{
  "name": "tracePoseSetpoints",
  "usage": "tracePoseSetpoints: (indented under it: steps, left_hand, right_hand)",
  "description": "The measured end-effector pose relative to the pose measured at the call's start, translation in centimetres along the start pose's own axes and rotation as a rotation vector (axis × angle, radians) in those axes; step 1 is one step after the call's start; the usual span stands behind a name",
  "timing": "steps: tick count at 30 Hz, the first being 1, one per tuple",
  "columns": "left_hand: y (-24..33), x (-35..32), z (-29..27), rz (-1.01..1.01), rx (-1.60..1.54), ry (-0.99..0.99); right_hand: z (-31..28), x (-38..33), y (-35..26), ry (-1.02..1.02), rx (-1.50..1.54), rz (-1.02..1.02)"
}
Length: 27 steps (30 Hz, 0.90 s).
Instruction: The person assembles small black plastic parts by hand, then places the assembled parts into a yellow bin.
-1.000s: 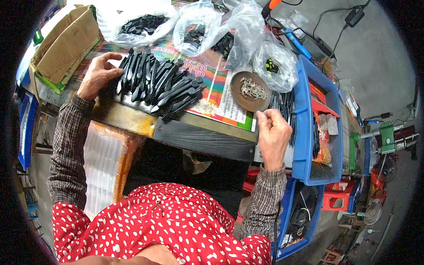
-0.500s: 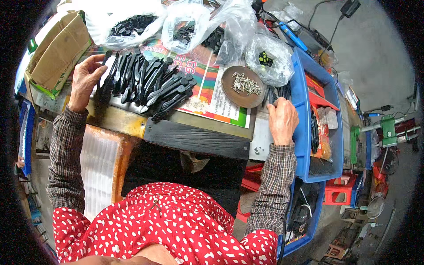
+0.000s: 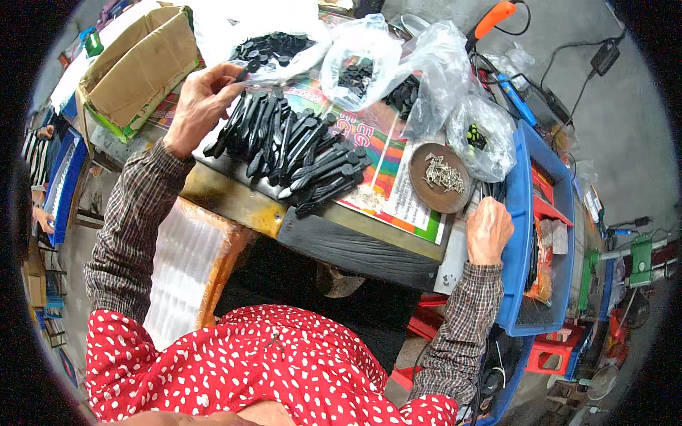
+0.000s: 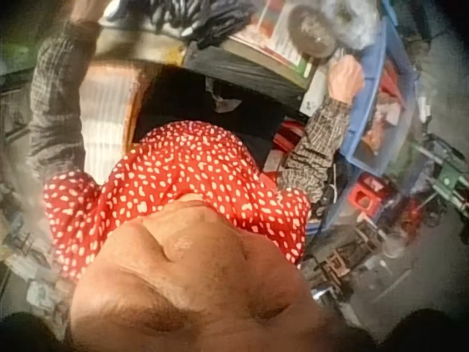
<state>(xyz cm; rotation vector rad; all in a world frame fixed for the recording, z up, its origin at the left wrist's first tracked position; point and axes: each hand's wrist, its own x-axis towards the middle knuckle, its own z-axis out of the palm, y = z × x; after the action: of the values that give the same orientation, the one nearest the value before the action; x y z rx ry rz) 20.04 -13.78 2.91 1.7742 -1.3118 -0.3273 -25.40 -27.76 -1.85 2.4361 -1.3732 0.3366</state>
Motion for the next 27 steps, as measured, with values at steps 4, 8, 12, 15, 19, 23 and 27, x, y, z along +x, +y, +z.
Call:
tracePoseSetpoints:
  steps: [4,8,12,15,19,23,27]
  left_hand:
    - [2.1,1.7,1.2,0.039,0.006,-0.037]
    - [2.1,5.0,4.0,0.295,0.17,-0.079]
    - [2.5,7.3,8.3,0.393,0.296,-0.112]
    - [1.3,8.9,11.4,0.54,0.269,-0.047]
    - [2.2,9.8,13.0,0.389,0.537,-0.222]
    - [4.1,9.9,13.9,0.451,0.705,-0.305]
    - [5.1,9.4,13.4,0.418,0.716,-0.363]
  right_hand:
    - [-0.6,-0.2,-0.4,-0.027,0.004,0.02]
    - [-1.6,-0.2,-0.9,-0.097,0.034,0.114]
    - [-2.9,-0.4,-2.5,-0.106,0.107,0.239]
    - [-3.8,-0.3,-3.4,-0.087,0.179,0.261]
    - [-4.9,-0.1,-4.8,-0.063,0.44,0.374]
    - [-4.5,-0.5,-5.0,-0.01,0.552,0.399]
    - [-4.7,-0.9,-5.4,0.018,0.604,0.354]
